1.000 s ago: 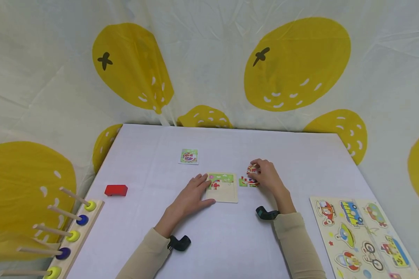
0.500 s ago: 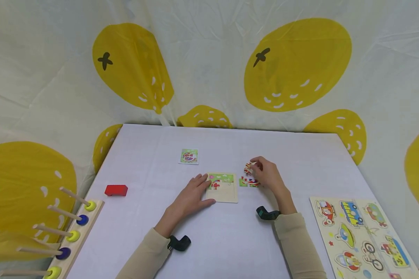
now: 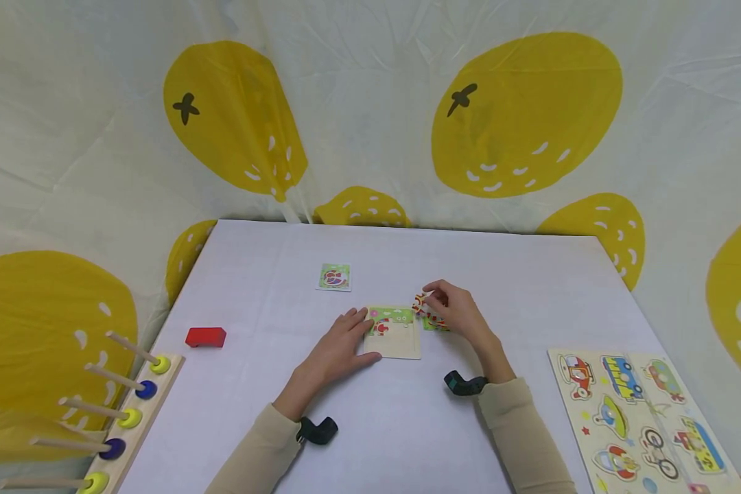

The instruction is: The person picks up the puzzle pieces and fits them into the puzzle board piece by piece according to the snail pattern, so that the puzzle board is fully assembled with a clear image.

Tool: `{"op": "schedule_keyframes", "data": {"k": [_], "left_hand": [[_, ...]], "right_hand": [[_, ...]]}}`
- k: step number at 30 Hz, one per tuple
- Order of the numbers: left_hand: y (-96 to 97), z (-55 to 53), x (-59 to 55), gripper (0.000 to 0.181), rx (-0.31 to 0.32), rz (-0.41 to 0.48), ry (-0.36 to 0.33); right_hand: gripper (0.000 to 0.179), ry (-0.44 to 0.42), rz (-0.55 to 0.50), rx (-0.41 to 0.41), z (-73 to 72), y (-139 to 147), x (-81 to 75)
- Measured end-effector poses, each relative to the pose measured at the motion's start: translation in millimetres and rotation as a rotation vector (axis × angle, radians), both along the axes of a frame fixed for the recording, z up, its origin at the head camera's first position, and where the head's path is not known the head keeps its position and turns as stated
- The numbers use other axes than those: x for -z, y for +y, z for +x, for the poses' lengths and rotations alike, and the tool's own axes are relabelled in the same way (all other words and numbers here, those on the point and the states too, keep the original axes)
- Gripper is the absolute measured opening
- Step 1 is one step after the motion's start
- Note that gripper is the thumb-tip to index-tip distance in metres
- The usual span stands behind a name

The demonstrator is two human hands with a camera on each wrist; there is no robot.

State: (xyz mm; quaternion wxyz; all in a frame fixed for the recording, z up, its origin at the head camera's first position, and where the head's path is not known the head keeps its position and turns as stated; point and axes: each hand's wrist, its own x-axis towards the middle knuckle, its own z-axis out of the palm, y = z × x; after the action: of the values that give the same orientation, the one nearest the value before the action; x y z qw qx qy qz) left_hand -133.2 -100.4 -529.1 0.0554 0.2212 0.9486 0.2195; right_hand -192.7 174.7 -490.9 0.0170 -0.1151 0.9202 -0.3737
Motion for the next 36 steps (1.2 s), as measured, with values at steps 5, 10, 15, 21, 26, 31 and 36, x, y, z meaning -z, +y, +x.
{"op": "schedule_keyframes", "data": {"k": [5, 10, 15, 21, 26, 31, 36], "left_hand": [[0.0, -0.1, -0.7, 0.074, 0.001, -0.002, -0.004], [-0.3, -0.1, -1.4, 0.074, 0.002, 0.003, -0.001], [-0.2, -0.3, -1.7, 0.074, 0.002, 0.007, -0.003], [-0.4, -0.4, -1.5, 0.075, -0.003, -0.001, -0.01], [-0.8, -0.1, -1.4, 0.075, -0.004, 0.011, -0.009], [-1.1, 0.2, -1.4, 0.075, -0.002, 0.018, -0.005], [-1.2, 0.7, -2.4, 0.074, 0.001, 0.017, -0.002]], "right_hand": [[0.022, -0.018, 0.0, -0.06, 2.5, -11, 1.5], [0.021, -0.029, 0.004, -0.121, 4.0, -19, 4.0], [0.02, -0.05, 0.003, -0.16, 5.8, -26, 6.0], [0.019, -0.054, 0.016, -0.206, 8.6, -34, 13.4], [0.02, -0.087, 0.017, -0.222, 11.6, -41, 16.4], [0.02, -0.094, 0.036, -0.211, 12.5, -45, 18.4], [0.021, -0.105, 0.065, -0.196, 12.5, -46, 19.0]]}}
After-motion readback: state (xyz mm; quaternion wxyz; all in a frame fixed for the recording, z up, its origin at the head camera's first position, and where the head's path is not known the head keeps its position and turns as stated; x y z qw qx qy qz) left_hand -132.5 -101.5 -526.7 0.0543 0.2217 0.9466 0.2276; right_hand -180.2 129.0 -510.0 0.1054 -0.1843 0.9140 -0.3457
